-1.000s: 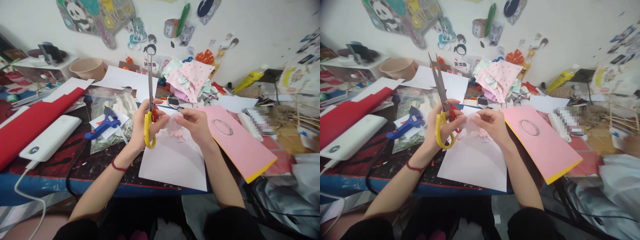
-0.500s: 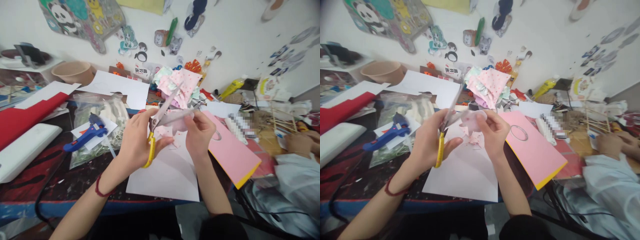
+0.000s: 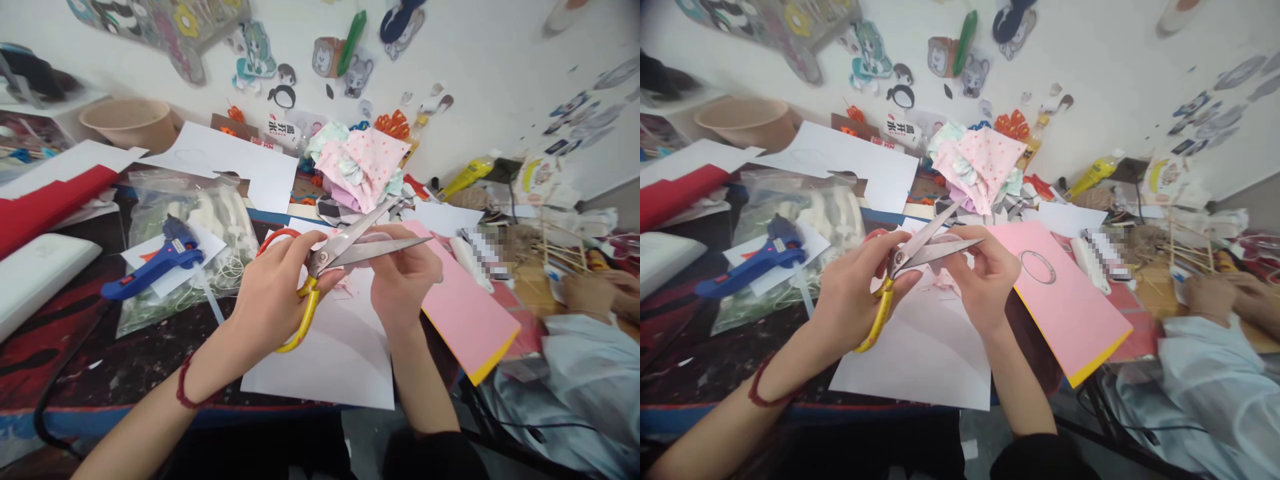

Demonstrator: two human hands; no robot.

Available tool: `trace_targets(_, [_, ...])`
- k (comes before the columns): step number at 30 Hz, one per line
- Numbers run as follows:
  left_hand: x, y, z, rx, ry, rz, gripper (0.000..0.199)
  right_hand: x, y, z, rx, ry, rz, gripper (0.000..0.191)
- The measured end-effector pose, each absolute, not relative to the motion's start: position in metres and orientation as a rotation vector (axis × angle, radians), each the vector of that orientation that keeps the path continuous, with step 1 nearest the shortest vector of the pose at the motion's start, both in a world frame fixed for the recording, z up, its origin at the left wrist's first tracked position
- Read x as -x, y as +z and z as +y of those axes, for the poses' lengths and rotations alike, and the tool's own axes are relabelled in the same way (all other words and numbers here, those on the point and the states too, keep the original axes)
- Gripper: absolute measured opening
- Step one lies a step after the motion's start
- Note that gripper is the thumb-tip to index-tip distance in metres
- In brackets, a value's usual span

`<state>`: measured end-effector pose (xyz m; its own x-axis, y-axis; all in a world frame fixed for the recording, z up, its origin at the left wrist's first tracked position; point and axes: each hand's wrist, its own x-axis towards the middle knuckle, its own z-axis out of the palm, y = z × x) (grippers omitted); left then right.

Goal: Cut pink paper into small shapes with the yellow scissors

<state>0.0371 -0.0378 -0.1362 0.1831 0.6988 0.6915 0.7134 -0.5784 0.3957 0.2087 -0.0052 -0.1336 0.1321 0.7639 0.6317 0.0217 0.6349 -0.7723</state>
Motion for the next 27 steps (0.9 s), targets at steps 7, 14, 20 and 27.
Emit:
trace_targets(7, [-0.0368,-0.1383,-0.0363,2.393,-1.411,-1.402,0.035,-0.2095,-0.1335,-0.0084,0.821,0.669,-1.343,0.006])
trace_targets(14, [-0.0366,-0.1402,-0.0364,2.395,-1.430,-1.389,0.033,-0.2096,-0.1391,-0.0049,0.805,0.668,-1.350,0.007])
trace_targets(20, [-0.0372,-0.1393,-0.0365,2.406,-1.444,-1.364,0.030,-0.2083,-0.1348,-0.0072,0.824,0.701,-1.301,0.009])
trace_targets(27, [-0.0381,-0.1388,-0.0375,2.404,-1.413,-1.384,0.031,-0.2067,-0.1341,-0.0080,0.847,0.755,-1.280,0.016])
